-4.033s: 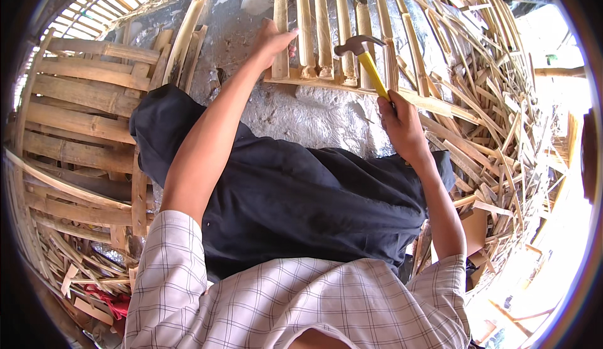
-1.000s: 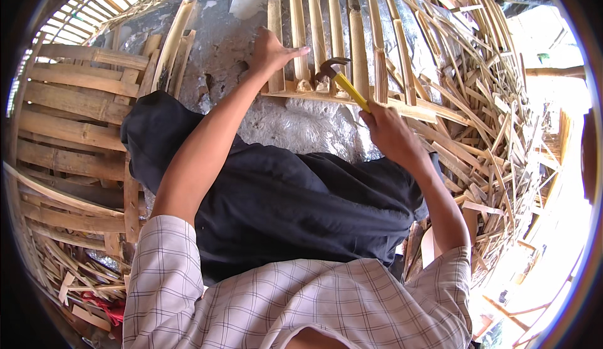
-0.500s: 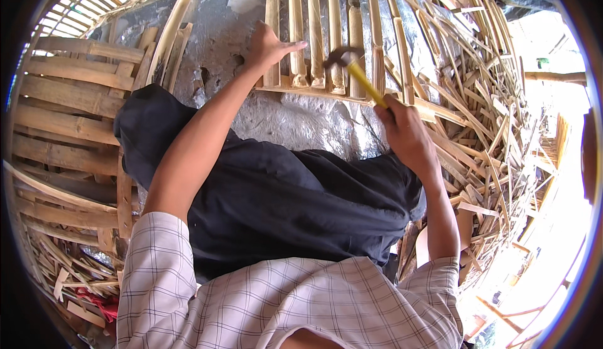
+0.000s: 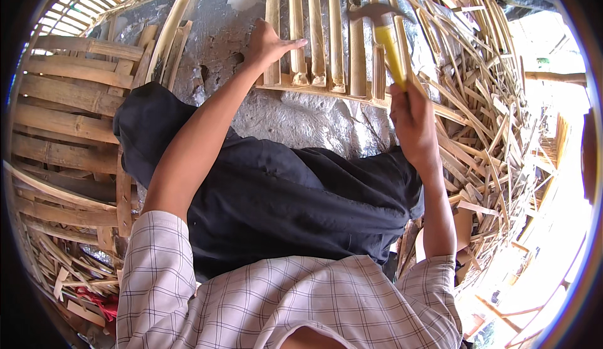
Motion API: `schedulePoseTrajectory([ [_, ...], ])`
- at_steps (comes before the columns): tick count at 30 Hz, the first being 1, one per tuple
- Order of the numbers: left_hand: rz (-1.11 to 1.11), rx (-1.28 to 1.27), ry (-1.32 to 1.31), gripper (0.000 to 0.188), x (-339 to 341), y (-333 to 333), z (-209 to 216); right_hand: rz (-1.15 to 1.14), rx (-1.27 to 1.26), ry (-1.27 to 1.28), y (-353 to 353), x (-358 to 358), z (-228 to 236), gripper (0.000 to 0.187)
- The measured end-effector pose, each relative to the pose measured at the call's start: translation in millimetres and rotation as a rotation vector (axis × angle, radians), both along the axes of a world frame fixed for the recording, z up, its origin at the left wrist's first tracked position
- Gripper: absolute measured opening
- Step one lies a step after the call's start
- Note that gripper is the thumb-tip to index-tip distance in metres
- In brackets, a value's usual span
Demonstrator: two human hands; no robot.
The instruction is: The person assembles a frame of bamboo or wood slats by hammering nails into them and positioning new slats on the structure.
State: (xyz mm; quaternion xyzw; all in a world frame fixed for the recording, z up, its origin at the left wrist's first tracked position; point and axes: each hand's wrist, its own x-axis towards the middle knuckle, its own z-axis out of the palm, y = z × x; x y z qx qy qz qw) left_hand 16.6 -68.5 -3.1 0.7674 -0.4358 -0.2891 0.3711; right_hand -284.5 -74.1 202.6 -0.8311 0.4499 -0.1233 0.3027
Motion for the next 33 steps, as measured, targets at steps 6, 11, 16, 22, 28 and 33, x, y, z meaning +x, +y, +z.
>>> schedulePoseTrajectory([
  [6,0.084,-0.051,-0.093,0.066,-18,-17,-12,0.175,-0.239,0.335,20,-31,-55,0.02],
  [11,-0.004,-0.066,-0.097,0.067,-5,-4,-5,0.074,-0.094,0.12,3,-9,-17,0.019],
  [16,0.006,-0.046,0.055,0.063,-13,-6,1,-0.022,0.002,0.102,9,-21,-39,0.02],
  [22,0.044,-0.006,-0.014,0.065,-5,-1,1,0.212,-0.244,0.195,8,-5,5,0.022],
  [28,-0.015,-0.009,0.041,0.067,-17,-11,9,0.016,-0.09,0.023,3,-38,-55,0.027],
  [33,0.079,-0.125,-0.072,0.068,-7,-5,-10,0.189,-0.104,0.378,4,-12,-14,0.022],
])
